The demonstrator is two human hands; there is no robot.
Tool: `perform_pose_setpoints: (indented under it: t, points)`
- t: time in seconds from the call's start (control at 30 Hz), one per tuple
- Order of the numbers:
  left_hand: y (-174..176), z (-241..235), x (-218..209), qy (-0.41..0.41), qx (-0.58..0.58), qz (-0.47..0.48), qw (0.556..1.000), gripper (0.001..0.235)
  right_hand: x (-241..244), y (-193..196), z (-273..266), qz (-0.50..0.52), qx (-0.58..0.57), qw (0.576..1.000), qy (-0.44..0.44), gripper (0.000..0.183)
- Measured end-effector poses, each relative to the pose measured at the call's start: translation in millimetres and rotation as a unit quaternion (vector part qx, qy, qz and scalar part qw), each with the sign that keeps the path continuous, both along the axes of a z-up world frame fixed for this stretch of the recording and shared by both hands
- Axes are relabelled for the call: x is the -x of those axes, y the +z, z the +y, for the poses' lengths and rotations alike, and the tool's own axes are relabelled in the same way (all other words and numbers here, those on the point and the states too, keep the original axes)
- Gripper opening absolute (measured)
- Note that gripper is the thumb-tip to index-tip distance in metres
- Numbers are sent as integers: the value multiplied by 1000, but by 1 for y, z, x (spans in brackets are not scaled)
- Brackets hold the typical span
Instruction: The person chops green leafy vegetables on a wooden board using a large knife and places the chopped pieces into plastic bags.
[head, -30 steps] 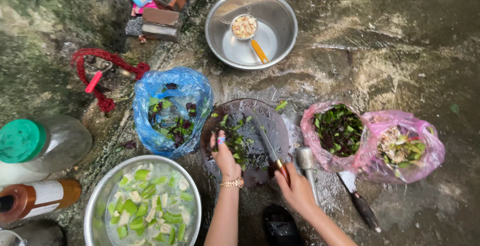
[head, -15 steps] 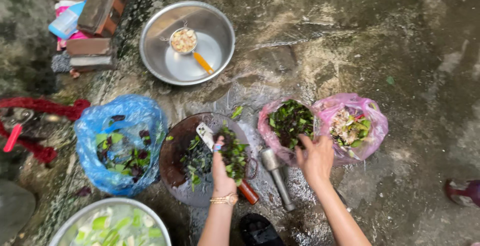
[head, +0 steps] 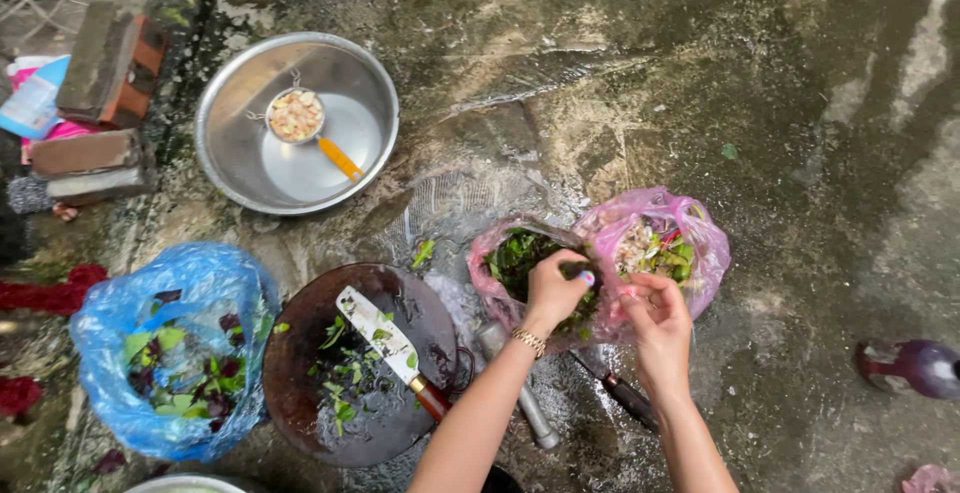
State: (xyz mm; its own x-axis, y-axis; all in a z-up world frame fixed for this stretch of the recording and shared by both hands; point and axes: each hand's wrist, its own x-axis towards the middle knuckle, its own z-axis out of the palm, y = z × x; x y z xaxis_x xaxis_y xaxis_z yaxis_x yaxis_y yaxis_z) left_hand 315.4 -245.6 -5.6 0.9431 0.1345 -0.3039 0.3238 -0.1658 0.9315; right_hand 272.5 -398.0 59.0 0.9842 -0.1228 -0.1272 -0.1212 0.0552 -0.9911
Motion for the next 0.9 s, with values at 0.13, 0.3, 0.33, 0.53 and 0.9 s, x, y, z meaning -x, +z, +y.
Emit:
perform_pose_setpoints:
  t: [0.13, 0.3, 0.33, 0.53, 0.9]
  points:
    - [-19, -19, -28, -74, -188, -66, 977, 32, -3, 14, 9, 16, -31, 999, -7, 21]
    - [-47, -39, -40, -143, -322, 3, 936, 73, 2, 5, 13, 20, -21, 999, 34, 11]
    - [-50, -40, -45, -175, -291, 36, 940, 77, 1, 0, 11, 26, -17, 999, 32, 11]
    - [-28, 9, -58, -339, -114, 105, 928, 71, 3, -16, -4, 52, 20, 998, 2, 12]
    - [29, 102, 13, -211, 82, -68, 972, 34, 4, -19, -5, 31, 97, 994, 48, 15]
